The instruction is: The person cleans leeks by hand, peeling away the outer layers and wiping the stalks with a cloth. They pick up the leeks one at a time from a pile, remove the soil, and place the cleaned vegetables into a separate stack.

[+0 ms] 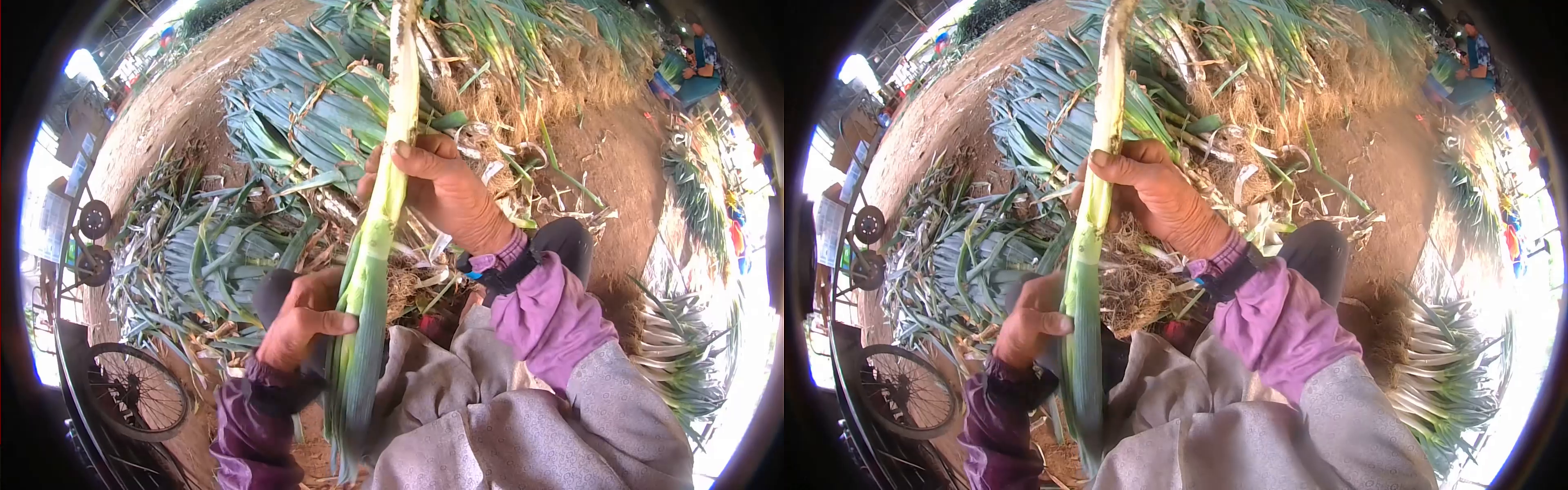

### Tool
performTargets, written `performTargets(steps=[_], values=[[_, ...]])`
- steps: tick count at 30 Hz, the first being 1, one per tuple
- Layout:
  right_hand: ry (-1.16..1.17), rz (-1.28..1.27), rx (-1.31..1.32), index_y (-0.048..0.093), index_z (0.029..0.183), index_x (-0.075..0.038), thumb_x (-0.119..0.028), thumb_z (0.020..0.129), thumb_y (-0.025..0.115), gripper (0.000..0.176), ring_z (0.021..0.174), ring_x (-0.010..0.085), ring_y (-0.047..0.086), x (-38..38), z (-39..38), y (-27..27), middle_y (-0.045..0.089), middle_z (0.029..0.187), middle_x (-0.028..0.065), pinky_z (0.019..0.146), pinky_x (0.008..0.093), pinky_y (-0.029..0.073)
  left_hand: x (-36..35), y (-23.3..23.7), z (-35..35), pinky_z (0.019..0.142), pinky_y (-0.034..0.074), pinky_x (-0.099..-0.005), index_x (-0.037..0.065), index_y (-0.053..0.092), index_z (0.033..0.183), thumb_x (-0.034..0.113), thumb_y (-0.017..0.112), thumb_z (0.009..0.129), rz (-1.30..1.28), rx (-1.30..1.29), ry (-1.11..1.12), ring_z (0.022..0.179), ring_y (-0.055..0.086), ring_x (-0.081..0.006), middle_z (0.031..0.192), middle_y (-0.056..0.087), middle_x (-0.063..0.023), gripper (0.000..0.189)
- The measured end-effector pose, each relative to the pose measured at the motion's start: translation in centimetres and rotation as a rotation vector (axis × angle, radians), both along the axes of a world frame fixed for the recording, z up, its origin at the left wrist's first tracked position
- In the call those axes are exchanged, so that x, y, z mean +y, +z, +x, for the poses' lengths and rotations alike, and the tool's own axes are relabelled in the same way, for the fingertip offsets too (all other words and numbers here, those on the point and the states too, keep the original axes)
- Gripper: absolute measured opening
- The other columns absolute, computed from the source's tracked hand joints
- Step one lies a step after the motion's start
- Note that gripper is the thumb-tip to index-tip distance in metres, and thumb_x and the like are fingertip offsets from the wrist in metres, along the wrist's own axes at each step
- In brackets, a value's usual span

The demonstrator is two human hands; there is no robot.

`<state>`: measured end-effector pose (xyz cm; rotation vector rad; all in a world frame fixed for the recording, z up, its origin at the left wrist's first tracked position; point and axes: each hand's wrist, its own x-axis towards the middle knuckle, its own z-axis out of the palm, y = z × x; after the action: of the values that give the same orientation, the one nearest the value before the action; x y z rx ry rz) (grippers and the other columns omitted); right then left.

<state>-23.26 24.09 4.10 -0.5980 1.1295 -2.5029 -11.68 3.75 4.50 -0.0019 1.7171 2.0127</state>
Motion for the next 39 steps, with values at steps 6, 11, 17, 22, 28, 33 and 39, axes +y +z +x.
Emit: performTargets(steps=[6,11,17,22,28,33,39], values=[[-0.194,0.309,0.027,0.063,0.076,0.002,-0.028,0.089,0.068,0.033,0.040,0.0080,0.052,-0.3,0.5,1.0,0.064,0.064,0.0083,0.033,0.0200,0.038,-0.4,2.3,0.0,0.073,0.047,-0.0331,-0.004,0.050,0.122,0.020,0.077,0.070,-0.602,0.453,-0.061,0.081,0.061,-0.0252,0.091,0.063,-0.0170,0.063],[-0.199,0.322,0.022,0.063,0.074,0.000,-0.032,0.090,0.067,0.035,0.037,0.0066,0.048,-1.2,0.7,1.9,0.059,0.055,0.0040,0.033,0.0202,0.036,0.2,2.8,-2.0,0.066,0.044,-0.0374,-0.005,0.057,0.098,0.003,0.069,0.073,-0.757,0.464,-0.040,0.070,0.058,-0.0274,0.075,0.058,-0.0177,0.028],[0.166,0.517,0.220,0.066,0.082,0.000,-0.032,0.089,0.067,0.033,0.044,0.0041,0.046,0.0,1.6,0.5,0.056,0.058,-0.0006,0.043,0.0205,0.035,0.0,2.8,-2.0,0.069,0.044,-0.0330,-0.006,0.060,0.101,0.003,0.068,0.075,-0.561,0.371,-0.041,0.074,0.055,-0.0164,0.079,0.061,-0.0124,0.029],[0.150,0.541,0.192,0.067,0.086,0.000,-0.027,0.088,0.069,0.027,0.046,0.0056,0.047,-0.9,3.0,-0.8,0.055,0.059,-0.0015,0.043,0.0212,0.036,0.3,2.2,-2.2,0.065,0.044,-0.0313,-0.007,0.061,0.098,0.006,0.069,0.075,-0.551,0.379,-0.010,0.070,0.053,-0.0132,0.074,0.059,-0.0092,0.027],[0.099,0.538,0.002,0.067,0.076,-0.003,-0.022,0.087,0.067,0.022,0.059,0.0077,0.055,-0.7,3.3,-2.1,0.057,0.065,-0.0003,0.057,0.0213,0.044,-0.5,-0.8,-2.8,0.058,0.041,-0.0275,-0.006,0.062,0.090,0.007,0.068,0.074,-0.493,0.268,0.152,0.063,0.051,-0.0089,0.068,0.057,-0.0023,0.021],[-0.264,0.427,0.233,0.064,0.086,-0.012,-0.036,0.096,0.048,0.031,0.084,0.0140,0.056,8.4,-1.1,-1.1,0.059,0.092,0.0032,0.078,0.0301,0.046,-5.0,-4.3,-1.7,0.055,0.040,-0.0294,-0.006,0.060,0.080,0.017,0.066,0.074,-0.661,0.222,0.194,0.059,0.050,-0.0100,0.065,0.056,-0.0035,0.025],[-0.663,1.006,0.353,0.058,0.084,-0.010,-0.042,0.092,0.058,0.033,0.069,0.0059,0.051,22.1,-10.1,3.8,0.054,0.078,-0.0005,0.058,0.0226,0.041,-7.7,-5.8,1.3,0.056,0.049,-0.0286,-0.005,0.059,0.088,0.016,0.058,0.083,-0.388,-0.024,0.201,0.059,0.062,-0.0165,0.072,0.065,-0.0102,0.022]])
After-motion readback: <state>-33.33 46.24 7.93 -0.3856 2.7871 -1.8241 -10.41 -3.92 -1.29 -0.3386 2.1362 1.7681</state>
